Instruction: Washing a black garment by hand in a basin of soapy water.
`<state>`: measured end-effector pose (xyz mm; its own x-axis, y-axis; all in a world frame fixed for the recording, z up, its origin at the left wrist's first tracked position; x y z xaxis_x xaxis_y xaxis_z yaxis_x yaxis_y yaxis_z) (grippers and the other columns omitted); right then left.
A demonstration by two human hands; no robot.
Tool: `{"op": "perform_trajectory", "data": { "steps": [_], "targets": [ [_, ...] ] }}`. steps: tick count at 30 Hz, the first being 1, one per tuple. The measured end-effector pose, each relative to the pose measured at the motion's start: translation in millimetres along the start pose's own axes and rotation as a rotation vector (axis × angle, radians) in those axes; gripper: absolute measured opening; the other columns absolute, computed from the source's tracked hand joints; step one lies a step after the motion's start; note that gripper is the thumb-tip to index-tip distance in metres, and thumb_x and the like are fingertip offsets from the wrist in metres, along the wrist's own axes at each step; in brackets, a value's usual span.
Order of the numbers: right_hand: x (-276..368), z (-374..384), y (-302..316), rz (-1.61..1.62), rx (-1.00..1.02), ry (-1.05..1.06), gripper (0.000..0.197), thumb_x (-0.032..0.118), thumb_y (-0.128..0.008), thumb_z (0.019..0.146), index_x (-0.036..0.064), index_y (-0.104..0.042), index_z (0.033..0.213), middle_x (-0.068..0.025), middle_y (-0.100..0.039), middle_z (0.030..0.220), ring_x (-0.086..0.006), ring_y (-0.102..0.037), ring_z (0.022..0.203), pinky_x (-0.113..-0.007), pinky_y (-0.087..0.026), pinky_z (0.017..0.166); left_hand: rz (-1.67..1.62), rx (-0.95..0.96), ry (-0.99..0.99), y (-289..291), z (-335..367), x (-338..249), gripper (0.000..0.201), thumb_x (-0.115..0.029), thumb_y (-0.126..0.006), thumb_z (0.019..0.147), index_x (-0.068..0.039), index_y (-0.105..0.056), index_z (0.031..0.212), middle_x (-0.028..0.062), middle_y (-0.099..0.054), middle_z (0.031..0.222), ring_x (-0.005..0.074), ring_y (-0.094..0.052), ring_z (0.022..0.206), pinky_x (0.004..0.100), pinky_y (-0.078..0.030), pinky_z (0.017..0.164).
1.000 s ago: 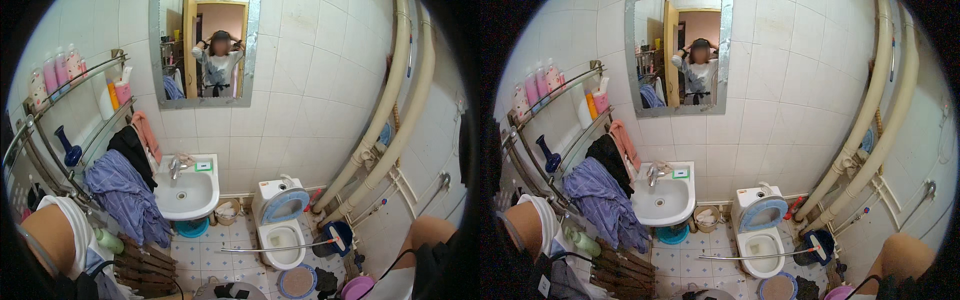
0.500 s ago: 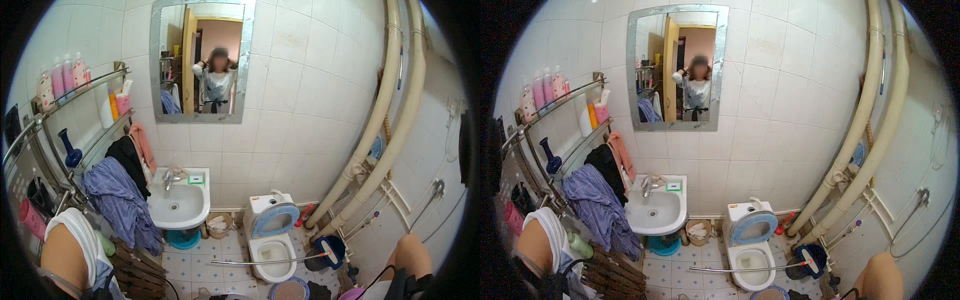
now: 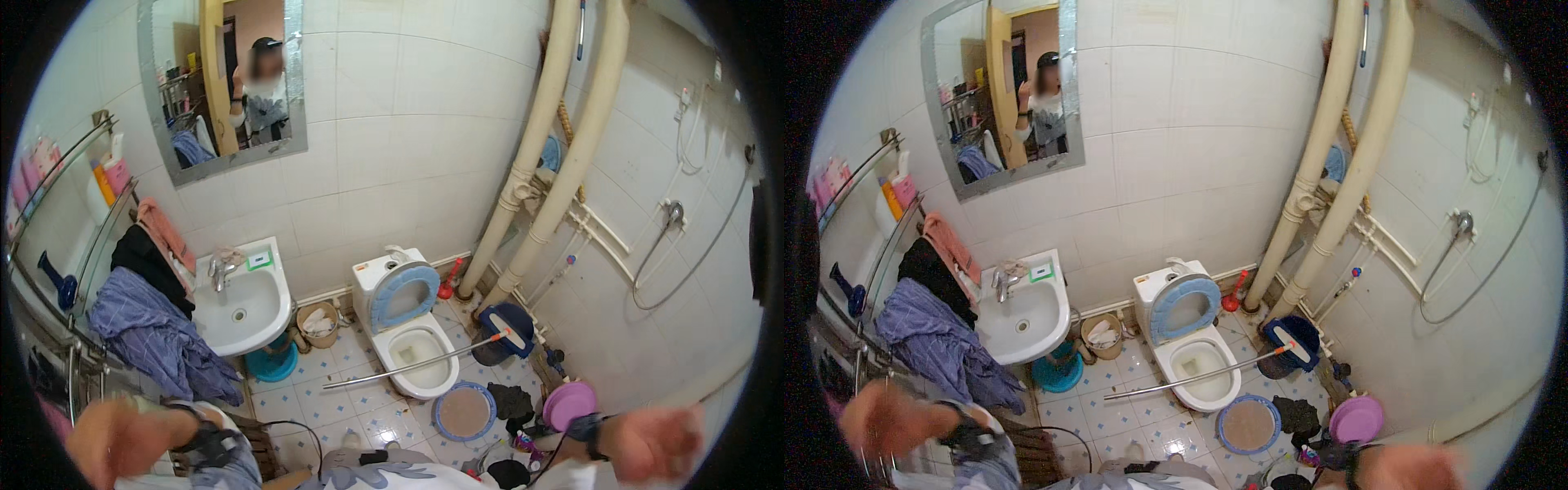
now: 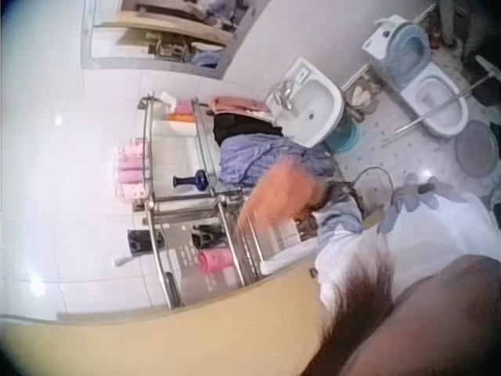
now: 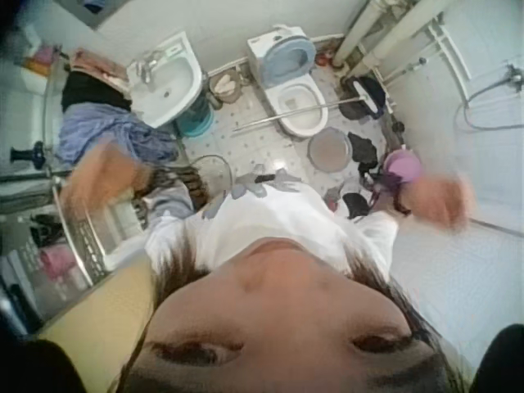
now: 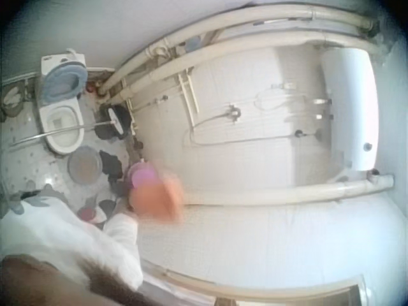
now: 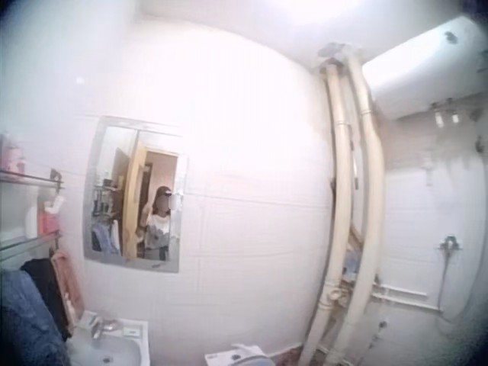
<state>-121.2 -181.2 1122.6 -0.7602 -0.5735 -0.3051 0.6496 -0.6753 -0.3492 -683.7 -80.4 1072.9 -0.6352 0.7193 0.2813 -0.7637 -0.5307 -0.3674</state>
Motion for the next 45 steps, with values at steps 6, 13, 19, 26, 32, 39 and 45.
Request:
{"op": "perform_trajectory", "data": {
  "steps": [6, 13, 19, 26, 32, 39, 45],
  "targets": [
    [20, -318, 131, -0.550, 0.726, -1.533, 0.013, 0.008, -0.045, 0.079, -0.0007, -0.053, 0.074, -0.0064, -0.053, 0.058, -0.0119, -0.050, 0.052, -0.025, -0.040, 0.048, -0.862, 0.644, 2.249, -178, -346, -102, 0.028, -0.021, -0.044, 0.082, 0.000, -0.051, 0.099, 0.0101, -0.055, 0.093, 0.0175, -0.052, 0.081, 0.0292, -0.039, 0.076],
    [185, -358, 191, -0.691, 0.501, -1.972, 0.015, 0.009, -0.046, 0.080, -0.0018, -0.055, 0.077, -0.0076, -0.054, 0.054, -0.0107, -0.052, 0.050, -0.024, -0.042, 0.046, -1.317, 1.682, 1.946, -228, -394, -284, 0.020, -0.005, -0.045, 0.080, 0.000, -0.052, 0.098, 0.0045, -0.057, 0.082, 0.0100, -0.053, 0.074, 0.0221, -0.042, 0.068],
    [135, -340, 199, -0.815, 0.858, -1.954, 0.016, 0.011, -0.044, 0.082, -0.0012, -0.055, 0.083, -0.0067, -0.058, 0.065, -0.0122, -0.055, 0.059, -0.025, -0.043, 0.055, -1.452, 1.615, 1.596, -333, -375, -320, 0.017, -0.003, -0.043, 0.080, -0.001, -0.053, 0.093, 0.0062, -0.057, 0.076, 0.0131, -0.055, 0.070, 0.0248, -0.044, 0.065],
    [126, -402, 319, -0.774, 0.868, -2.099, 0.015, 0.006, -0.045, 0.075, 0.0006, -0.053, 0.087, -0.0142, -0.058, 0.063, -0.0248, -0.057, 0.057, -0.032, -0.045, 0.053, -1.040, 1.614, 2.099, -325, -446, -384, 0.016, -0.003, -0.044, 0.080, 0.002, -0.052, 0.092, 0.0096, -0.057, 0.077, 0.0157, -0.056, 0.069, 0.0264, -0.045, 0.067],
    [95, -464, 374, -0.703, 1.316, -2.037, 0.014, 0.010, -0.046, 0.074, 0.0054, -0.054, 0.084, -0.0195, -0.055, 0.066, -0.0354, -0.053, 0.063, -0.043, -0.042, 0.055, -1.010, 1.456, 2.957, -304, -532, -459, 0.019, -0.006, -0.045, 0.079, 0.000, -0.049, 0.096, 0.0089, -0.057, 0.077, 0.0166, -0.056, 0.068, 0.0259, -0.046, 0.064],
    [63, -548, 416, -0.455, 0.365, -2.528, 0.018, 0.007, -0.045, 0.076, 0.0019, -0.052, 0.091, -0.0107, -0.059, 0.075, -0.0184, -0.056, 0.059, -0.028, -0.045, 0.052, -1.213, 1.208, 2.949, -411, -603, -480, 0.023, -0.006, -0.047, 0.078, -0.001, -0.046, 0.100, 0.0076, -0.055, 0.081, 0.0164, -0.055, 0.069, 0.0273, -0.046, 0.065],
    [73, -679, 443, -0.532, -0.236, -2.544, 0.018, 0.006, -0.043, 0.078, 0.0008, -0.051, 0.093, -0.0102, -0.059, 0.076, -0.0162, -0.056, 0.059, -0.025, -0.044, 0.052, -1.169, 0.716, 3.171, -411, -739, -546, 0.024, -0.005, -0.046, 0.078, -0.001, -0.045, 0.102, 0.0082, -0.055, 0.083, 0.0180, -0.054, 0.073, 0.0303, -0.045, 0.068]
  ]
}}
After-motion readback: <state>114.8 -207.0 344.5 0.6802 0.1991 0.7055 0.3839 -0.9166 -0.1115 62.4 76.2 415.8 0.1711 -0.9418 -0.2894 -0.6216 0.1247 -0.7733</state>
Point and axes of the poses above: each hand's wrist, its own z-axis towards the middle knuckle, its own y-axis out of the back of the hand, x = y × z, the point moved 8 cm from there along z, towards the middle knuckle
